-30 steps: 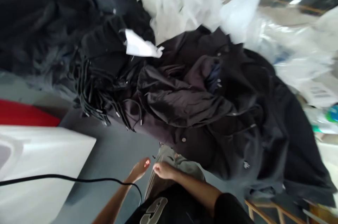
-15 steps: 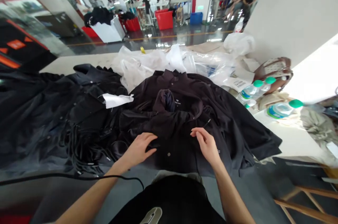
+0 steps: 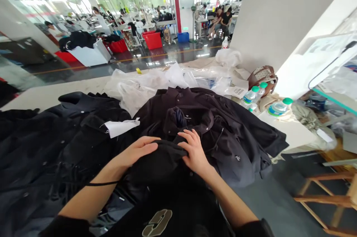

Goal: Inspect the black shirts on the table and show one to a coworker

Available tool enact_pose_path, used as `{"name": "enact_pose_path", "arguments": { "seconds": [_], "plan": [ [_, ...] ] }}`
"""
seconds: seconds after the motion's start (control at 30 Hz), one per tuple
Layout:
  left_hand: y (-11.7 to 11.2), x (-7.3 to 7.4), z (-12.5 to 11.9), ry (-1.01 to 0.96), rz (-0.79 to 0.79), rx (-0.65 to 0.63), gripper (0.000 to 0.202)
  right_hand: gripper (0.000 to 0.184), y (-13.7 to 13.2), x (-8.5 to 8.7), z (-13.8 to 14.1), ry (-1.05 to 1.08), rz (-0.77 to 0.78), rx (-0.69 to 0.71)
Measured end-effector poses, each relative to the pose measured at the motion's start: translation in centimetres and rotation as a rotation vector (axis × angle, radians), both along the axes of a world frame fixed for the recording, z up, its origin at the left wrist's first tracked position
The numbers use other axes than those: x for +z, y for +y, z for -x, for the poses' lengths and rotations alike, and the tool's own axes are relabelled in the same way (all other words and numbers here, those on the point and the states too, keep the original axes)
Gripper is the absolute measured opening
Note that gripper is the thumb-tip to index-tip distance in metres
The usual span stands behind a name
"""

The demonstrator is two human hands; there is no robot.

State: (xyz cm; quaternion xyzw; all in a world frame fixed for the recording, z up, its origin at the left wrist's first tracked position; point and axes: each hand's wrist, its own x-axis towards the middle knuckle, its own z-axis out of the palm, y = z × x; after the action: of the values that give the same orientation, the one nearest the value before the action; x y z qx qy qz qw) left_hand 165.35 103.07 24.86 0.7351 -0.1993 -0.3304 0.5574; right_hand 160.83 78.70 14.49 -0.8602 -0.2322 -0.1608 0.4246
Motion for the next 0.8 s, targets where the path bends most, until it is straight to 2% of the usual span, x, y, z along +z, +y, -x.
{"name": "enact_pose_path", "arguments": {
  "seconds": [0.07, 0.17, 0.23, 0.27, 0.33, 0.4, 0.47, 0.5, 0.57, 0.6, 0.67, 0.7, 0.73, 0.8],
  "plan": [
    [0.9, 1.5, -1.3, -0.107, -0.002, -0.024, 0.044, 0.023, -0.7, 3.1, -0.2, 0.142, -0.225, -0.010],
    [2.3, 2.0, -3.6, -0.405, -0.214, -0.061, 0.040, 0.014, -2.4, 8.4, 0.4, 0.301, -0.464, -0.118],
    [3.0, 1.4, -5.1, -0.588, -0.331, 0.033, 0.031, 0.019, -3.4, 11.7, 0.9, 0.285, -0.481, -0.150],
    [3.2, 1.0, -5.8, -0.650, -0.328, 0.111, 0.026, 0.023, -3.8, 13.1, 1.0, 0.270, -0.461, -0.162],
    [3.5, 0.4, -6.8, -0.678, -0.203, 0.291, 0.016, 0.029, -4.3, 15.3, 0.8, 0.232, -0.379, -0.199],
    [3.7, 0.5, -7.1, -0.565, 0.050, 0.469, 0.009, 0.034, -4.6, 16.7, 0.3, 0.171, -0.237, -0.262],
    [4.2, 1.4, -6.8, -0.360, 0.294, 0.566, 0.011, 0.033, -5.0, 17.1, -0.3, 0.062, -0.039, -0.382],
    [4.7, 2.0, -6.4, -0.272, 0.354, 0.557, 0.014, 0.030, -5.2, 17.0, -0.4, 0.008, 0.065, -0.448],
    [6.1, 3.4, -5.4, -0.198, 0.288, 0.396, 0.020, 0.019, -6.0, 16.3, -0.3, -0.048, 0.238, -0.493],
    [7.1, 4.0, -4.7, -0.215, 0.191, 0.267, 0.021, 0.014, -6.5, 15.7, 0.0, -0.023, 0.302, -0.448],
    [9.6, 4.5, -3.2, -0.309, 0.028, 0.024, 0.019, 0.020, -7.6, 14.2, 1.2, 0.135, 0.384, -0.262],
    [11.0, 4.5, -2.3, -0.346, 0.005, -0.022, 0.019, 0.023, -8.1, 13.3, 1.9, 0.240, 0.404, -0.167],
    [12.4, 4.3, -1.5, -0.354, 0.017, -0.001, 0.023, 0.025, -8.7, 12.4, 2.7, 0.343, 0.409, -0.103],
    [14.8, 3.3, -0.1, -0.311, 0.055, 0.184, 0.031, 0.022, -9.4, 10.5, 4.1, 0.501, 0.360, -0.066]
  ]
}}
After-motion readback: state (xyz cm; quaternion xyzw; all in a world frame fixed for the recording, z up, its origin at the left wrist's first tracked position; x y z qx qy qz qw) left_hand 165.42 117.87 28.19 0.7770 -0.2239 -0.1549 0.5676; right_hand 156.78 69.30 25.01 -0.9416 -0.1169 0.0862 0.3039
